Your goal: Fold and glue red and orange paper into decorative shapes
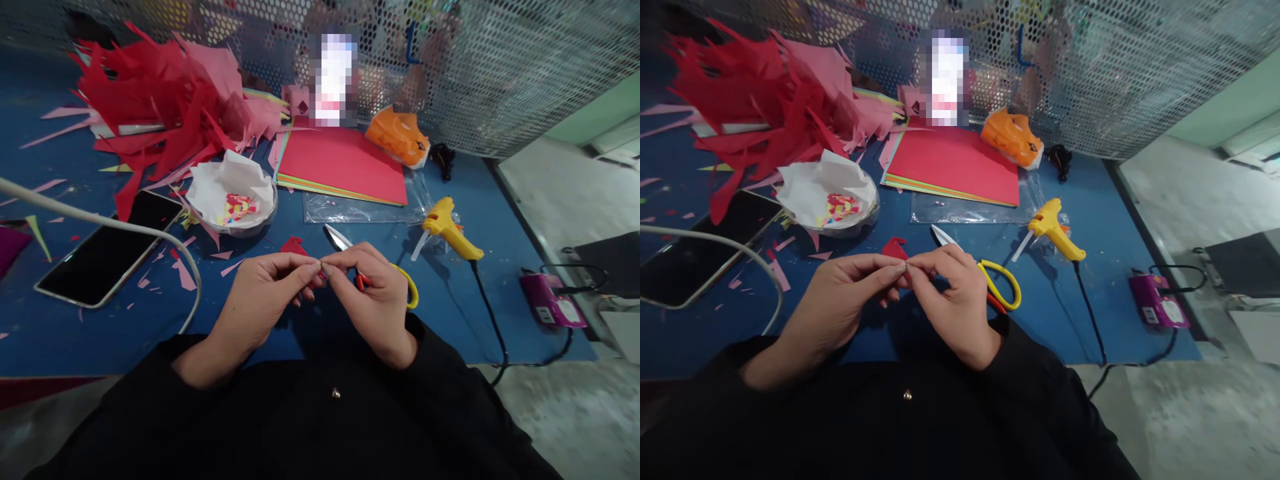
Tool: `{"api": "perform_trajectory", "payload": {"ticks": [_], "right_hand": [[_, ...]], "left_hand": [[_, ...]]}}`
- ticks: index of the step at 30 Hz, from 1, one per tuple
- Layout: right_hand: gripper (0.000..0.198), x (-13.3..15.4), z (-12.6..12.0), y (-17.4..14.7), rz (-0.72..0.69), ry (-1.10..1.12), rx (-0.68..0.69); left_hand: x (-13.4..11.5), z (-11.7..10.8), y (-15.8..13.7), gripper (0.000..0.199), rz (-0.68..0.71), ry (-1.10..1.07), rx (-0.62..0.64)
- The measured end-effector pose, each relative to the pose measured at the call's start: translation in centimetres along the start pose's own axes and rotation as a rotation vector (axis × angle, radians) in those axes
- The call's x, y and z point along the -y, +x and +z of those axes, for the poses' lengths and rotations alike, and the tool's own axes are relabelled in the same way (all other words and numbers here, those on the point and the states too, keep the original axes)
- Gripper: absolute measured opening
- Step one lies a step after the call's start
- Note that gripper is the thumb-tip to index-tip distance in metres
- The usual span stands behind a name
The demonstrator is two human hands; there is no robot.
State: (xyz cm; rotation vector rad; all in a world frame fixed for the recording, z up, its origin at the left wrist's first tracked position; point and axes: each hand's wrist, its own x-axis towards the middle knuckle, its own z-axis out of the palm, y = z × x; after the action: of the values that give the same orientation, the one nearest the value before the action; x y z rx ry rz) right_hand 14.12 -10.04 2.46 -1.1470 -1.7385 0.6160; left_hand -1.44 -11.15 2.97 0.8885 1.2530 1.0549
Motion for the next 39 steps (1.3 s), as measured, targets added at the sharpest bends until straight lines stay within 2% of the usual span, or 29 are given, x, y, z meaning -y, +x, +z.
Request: {"api": "perform_trajectory", "payload": {"ticks": [5, 13, 20, 28, 39], "right_hand": [[0.017, 0.1, 0.2, 0.0, 0.08, 0.117, 0.001], [0.013, 0.0, -0.6, 0.3, 0.191, 0.118, 0.019], [0.011, -0.2, -1.0, 0.3, 0.139, 0.107, 0.07], [0.014, -0.2, -0.9, 0.1, 0.064, 0.049, 0.073], [0.011, -0.2, -0.9, 0.3, 0.199, 0.119, 0.098]], "left_hand": [[-0.5, 0.1, -0.2, 0.017, 0.006, 0.096, -0.029], [-0.6, 0.2, -0.3, 0.019, 0.002, 0.131, -0.038], [-0.7, 0.2, -0.3, 0.02, 0.009, 0.16, -0.028], [-0.6, 0.3, -0.3, 0.015, 0.11, 0.309, -0.057], [-0.1, 0.2, -0.6, 0.017, 0.307, 0.538, -0.092]]}}
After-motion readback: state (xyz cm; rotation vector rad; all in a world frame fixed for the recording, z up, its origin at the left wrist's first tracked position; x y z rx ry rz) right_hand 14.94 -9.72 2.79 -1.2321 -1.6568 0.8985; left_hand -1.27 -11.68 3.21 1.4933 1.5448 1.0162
